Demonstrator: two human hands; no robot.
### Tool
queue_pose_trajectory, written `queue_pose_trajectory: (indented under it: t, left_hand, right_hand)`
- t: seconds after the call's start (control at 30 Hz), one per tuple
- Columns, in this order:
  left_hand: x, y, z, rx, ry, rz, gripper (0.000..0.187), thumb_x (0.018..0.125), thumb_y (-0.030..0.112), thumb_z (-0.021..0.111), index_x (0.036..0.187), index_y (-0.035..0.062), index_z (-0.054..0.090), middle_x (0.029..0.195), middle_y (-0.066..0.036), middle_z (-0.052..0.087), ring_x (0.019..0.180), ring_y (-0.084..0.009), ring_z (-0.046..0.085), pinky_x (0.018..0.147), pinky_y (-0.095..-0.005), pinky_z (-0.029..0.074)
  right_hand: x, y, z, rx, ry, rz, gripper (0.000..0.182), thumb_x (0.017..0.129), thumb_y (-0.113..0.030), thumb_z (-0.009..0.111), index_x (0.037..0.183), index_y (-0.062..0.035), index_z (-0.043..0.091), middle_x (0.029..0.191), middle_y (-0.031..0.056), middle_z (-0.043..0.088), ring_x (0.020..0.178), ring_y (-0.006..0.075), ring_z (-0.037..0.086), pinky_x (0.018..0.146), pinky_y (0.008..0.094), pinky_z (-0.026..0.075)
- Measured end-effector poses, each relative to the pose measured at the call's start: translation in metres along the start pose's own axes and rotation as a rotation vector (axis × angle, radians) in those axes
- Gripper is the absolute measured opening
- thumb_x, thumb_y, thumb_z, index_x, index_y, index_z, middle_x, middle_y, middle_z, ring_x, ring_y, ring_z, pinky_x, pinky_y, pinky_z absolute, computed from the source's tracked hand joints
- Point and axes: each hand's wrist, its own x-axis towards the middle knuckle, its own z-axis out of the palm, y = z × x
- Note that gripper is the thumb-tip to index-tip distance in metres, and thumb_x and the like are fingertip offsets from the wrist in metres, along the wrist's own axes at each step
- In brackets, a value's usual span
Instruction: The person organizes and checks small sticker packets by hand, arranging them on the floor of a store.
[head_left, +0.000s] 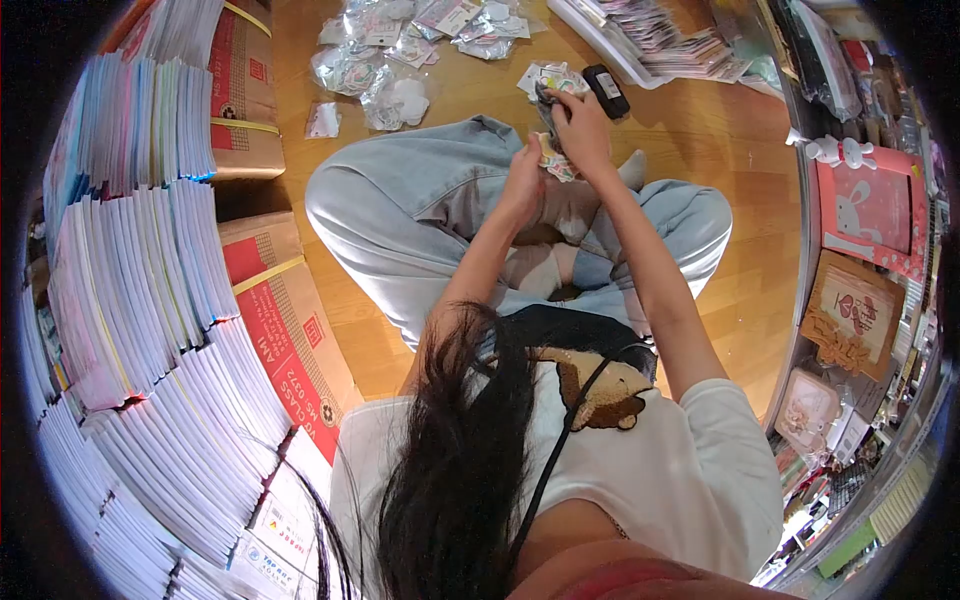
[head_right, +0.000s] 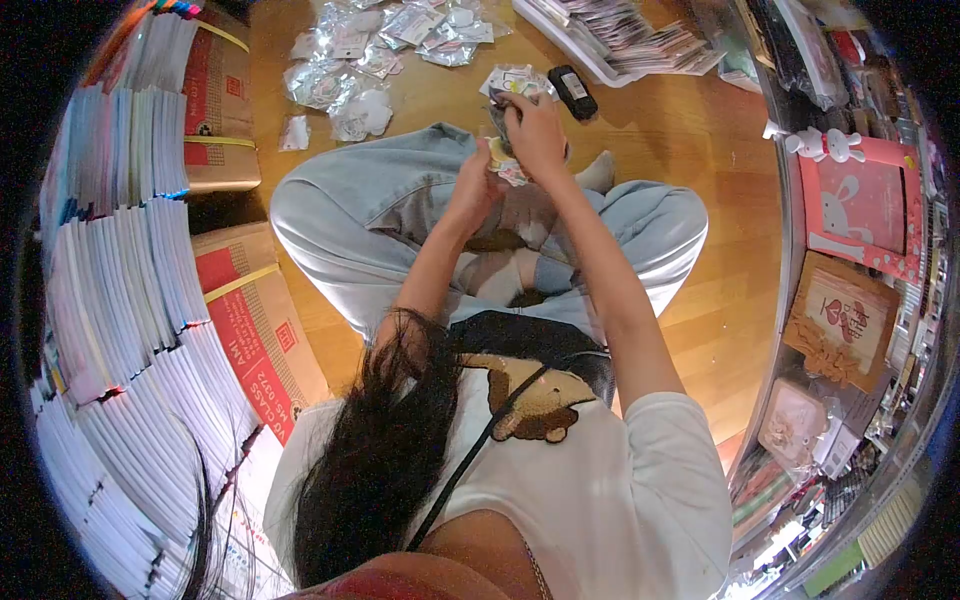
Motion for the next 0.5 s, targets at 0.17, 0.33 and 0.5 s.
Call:
queue_pose_trajectory:
  t: [0.17,0.33,0.5]
  left_hand:
    - [0.003,0.012,0.001,-0.208,0.163,0.209,0.049,0.094,0.046,0.028,0.109,0.0042,0.048,0.103,-0.007,0.057,0.095,-0.0175,0.055,0.083,-0.0326,0.044]
    - [-0.001,0.008,0.012,-0.217,0.235,0.118,0.056,0.091,0.055,0.028,0.106,0.0054,0.05,0.098,-0.004,0.056,0.092,-0.0155,0.054,0.08,-0.0292,0.043]
    - [-0.006,0.0,0.01,-0.003,0.15,0.022,0.057,0.091,0.056,0.029,0.099,0.0052,0.054,0.081,0.001,0.056,0.071,-0.0094,0.054,0.059,-0.0252,0.043]
  right_hand:
    - [-0.055,-0.012,0.006,0.052,-0.086,0.09,0.034,0.08,-0.015,0.054,0.114,-0.0154,0.058,0.093,0.0182,0.049,0.087,0.0349,0.05,0.077,0.0399,0.041]
    - [-0.059,-0.034,0.006,-0.104,0.026,-0.249,0.039,0.078,-0.013,0.057,0.116,-0.0199,0.057,0.092,0.0138,0.05,0.085,0.0313,0.05,0.073,0.0403,0.042]
    - [-0.015,-0.024,0.004,-0.066,-0.015,-0.087,0.029,0.078,-0.015,0.056,0.106,-0.0168,0.063,0.09,0.0136,0.051,0.086,0.031,0.051,0.072,0.0398,0.042]
